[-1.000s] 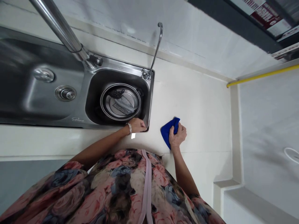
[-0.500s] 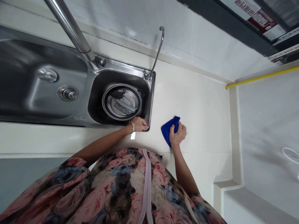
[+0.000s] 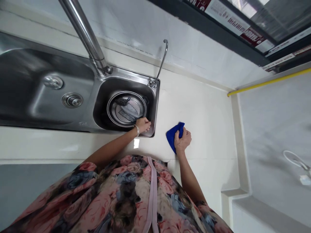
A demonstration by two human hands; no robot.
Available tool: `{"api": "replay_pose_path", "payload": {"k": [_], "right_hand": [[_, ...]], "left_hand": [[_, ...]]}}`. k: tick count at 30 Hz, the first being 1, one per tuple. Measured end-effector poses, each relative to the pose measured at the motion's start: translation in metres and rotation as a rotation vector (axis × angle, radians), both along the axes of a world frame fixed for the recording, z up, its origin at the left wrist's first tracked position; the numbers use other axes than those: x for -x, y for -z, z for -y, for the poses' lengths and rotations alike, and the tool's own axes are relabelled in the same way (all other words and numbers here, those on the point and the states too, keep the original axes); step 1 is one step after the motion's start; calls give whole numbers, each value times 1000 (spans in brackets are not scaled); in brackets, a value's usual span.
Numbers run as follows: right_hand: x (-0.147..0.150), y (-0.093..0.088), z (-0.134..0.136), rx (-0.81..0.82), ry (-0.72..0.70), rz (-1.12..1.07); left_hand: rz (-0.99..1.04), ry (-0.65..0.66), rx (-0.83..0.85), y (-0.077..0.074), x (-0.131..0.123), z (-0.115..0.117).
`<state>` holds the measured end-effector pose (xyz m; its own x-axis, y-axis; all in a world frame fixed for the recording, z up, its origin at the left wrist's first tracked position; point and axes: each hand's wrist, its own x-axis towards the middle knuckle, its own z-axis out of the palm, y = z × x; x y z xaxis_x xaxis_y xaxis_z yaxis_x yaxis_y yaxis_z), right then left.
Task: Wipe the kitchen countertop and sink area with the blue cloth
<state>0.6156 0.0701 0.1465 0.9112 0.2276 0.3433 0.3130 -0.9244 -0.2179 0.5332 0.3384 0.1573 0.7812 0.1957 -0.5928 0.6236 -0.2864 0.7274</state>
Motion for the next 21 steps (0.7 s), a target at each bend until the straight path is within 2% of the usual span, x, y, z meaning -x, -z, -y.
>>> {"api": "replay_pose_path", "payload": {"k": [2, 5, 11, 21], "right_hand": [[0, 0, -1, -4, 0, -2], [0, -1, -2, -5, 10, -11], [0, -1, -2, -14, 4, -18], [-1, 0, -1, -14, 7, -22]], "left_hand": [[29, 25, 37, 0, 1, -1], [67, 131, 74, -2, 8, -5], [76, 317, 13, -6, 19, -11], [57, 388, -103, -7, 11, -9]]}}
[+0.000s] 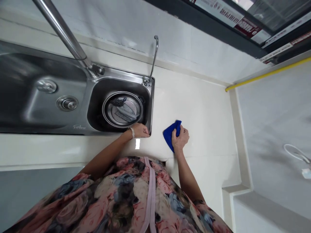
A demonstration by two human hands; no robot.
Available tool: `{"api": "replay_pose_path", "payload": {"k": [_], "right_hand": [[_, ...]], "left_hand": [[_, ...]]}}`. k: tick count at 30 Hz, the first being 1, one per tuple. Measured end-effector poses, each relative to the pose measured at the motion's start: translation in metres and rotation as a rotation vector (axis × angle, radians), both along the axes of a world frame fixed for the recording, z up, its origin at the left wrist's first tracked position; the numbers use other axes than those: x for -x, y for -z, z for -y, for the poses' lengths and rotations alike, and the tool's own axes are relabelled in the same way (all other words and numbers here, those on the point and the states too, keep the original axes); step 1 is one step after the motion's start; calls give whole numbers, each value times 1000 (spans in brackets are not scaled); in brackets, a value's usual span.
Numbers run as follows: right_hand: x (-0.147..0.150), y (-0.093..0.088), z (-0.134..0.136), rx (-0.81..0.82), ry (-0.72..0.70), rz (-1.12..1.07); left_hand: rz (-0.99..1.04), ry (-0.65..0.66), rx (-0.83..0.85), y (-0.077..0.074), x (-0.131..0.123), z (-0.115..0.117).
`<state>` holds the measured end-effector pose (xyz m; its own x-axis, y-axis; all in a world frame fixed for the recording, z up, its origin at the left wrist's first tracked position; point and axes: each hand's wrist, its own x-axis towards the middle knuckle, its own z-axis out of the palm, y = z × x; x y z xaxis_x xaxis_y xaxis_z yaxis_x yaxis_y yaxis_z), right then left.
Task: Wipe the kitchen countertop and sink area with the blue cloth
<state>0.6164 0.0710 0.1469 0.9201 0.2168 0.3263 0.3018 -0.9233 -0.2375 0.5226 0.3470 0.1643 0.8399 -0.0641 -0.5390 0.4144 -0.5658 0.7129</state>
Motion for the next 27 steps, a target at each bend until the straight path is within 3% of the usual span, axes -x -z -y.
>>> {"api": "replay_pose_path", "payload": {"k": [18, 27], "right_hand": [[1, 1, 3, 0, -5, 9], [0, 1, 3, 12, 6, -13]], "left_hand": [[-37, -134, -133, -14, 11, 23], [-14, -156, -174, -13, 11, 28]]}}
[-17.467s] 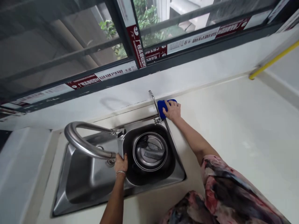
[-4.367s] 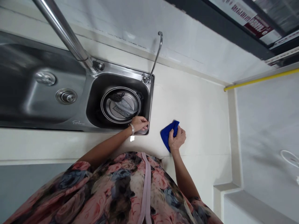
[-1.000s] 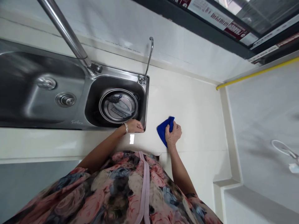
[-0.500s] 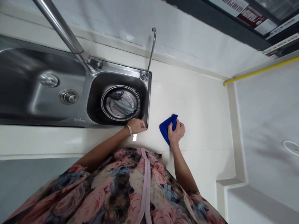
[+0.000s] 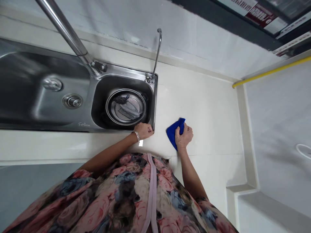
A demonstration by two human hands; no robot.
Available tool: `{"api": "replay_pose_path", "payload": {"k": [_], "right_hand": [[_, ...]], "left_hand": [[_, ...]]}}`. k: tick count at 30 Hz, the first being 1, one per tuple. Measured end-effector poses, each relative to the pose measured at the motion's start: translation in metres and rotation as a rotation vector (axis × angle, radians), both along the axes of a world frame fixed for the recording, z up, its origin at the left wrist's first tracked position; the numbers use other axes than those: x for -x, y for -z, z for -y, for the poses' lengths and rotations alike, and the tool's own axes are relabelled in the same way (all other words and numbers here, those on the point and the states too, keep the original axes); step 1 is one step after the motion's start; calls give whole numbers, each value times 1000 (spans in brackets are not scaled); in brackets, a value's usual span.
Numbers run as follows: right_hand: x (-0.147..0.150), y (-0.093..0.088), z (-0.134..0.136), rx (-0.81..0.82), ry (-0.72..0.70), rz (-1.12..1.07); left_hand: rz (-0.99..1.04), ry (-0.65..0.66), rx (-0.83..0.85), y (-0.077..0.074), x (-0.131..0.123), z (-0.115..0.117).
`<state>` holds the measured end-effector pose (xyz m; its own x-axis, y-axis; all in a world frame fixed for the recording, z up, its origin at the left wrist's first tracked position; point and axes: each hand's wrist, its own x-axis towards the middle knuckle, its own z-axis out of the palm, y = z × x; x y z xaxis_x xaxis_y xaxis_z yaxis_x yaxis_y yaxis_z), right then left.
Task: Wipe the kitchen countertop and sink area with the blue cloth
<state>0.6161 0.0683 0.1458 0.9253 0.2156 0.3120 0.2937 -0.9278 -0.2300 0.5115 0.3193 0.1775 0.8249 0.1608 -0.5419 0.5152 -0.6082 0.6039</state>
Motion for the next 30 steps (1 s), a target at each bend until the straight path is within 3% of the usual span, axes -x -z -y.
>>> {"api": "replay_pose_path", "payload": {"k": [12, 20, 22, 26, 30], "right_hand": [[0, 3, -1, 2, 7, 30], [-1, 3, -3, -4, -1, 38], [0, 3, -4, -9, -7, 41], [-1, 4, -6, -20, -15, 43], [-1, 5, -7, -20, -3, 38]], "left_hand": [[35, -57, -23, -2, -2, 5], [210, -248, 6, 1, -13, 4], [382, -316, 106, -5, -15, 6], [807, -339, 482, -29, -6, 15], [852, -351, 762, -57, 4, 23]]}}
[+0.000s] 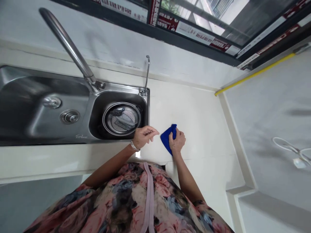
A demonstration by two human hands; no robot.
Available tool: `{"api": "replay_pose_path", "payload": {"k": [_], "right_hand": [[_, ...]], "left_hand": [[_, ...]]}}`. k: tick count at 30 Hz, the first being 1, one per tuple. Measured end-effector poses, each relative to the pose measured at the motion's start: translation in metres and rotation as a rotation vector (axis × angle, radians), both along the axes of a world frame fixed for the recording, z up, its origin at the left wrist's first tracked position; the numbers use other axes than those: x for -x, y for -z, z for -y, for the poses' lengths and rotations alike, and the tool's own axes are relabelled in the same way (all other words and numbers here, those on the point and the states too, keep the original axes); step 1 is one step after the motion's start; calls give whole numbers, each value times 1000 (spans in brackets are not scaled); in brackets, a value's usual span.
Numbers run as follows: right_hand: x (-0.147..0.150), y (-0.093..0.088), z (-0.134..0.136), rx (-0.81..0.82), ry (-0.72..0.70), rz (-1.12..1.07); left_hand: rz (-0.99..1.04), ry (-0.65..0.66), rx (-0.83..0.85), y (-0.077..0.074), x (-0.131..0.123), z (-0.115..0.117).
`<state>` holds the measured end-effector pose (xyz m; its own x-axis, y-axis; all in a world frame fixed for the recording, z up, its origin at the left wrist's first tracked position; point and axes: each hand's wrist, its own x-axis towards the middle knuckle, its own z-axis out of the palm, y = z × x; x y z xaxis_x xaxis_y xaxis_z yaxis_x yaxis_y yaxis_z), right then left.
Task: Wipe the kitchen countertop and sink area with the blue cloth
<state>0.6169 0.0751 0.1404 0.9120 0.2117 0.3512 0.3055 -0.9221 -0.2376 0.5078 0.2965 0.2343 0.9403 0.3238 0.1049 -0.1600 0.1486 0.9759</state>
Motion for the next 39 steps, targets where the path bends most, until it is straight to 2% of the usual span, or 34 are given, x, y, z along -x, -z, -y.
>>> {"api": "replay_pose_path", "payload": {"k": [5, 10, 17, 26, 32, 35, 39], "right_hand": [[0, 0, 0, -1, -10, 8], [0, 0, 0, -6, -14, 7], [0, -1, 0, 6, -4, -13], [1, -4, -2, 5, 9, -20], [2, -12, -7, -78, 25, -86], [0, -26, -9, -330, 58, -200], [13, -58, -19, -750, 181, -312]], "left_hand": [[-47, 72, 292, -18, 1, 6], [-108, 120, 454, -26, 3, 9], [-134, 184, 627, -28, 6, 8], [-179, 219, 696, -22, 6, 9], [-192, 211, 644, -16, 4, 9], [-247, 216, 483, -12, 3, 9], [-396, 224, 183, -3, 0, 10]]}}
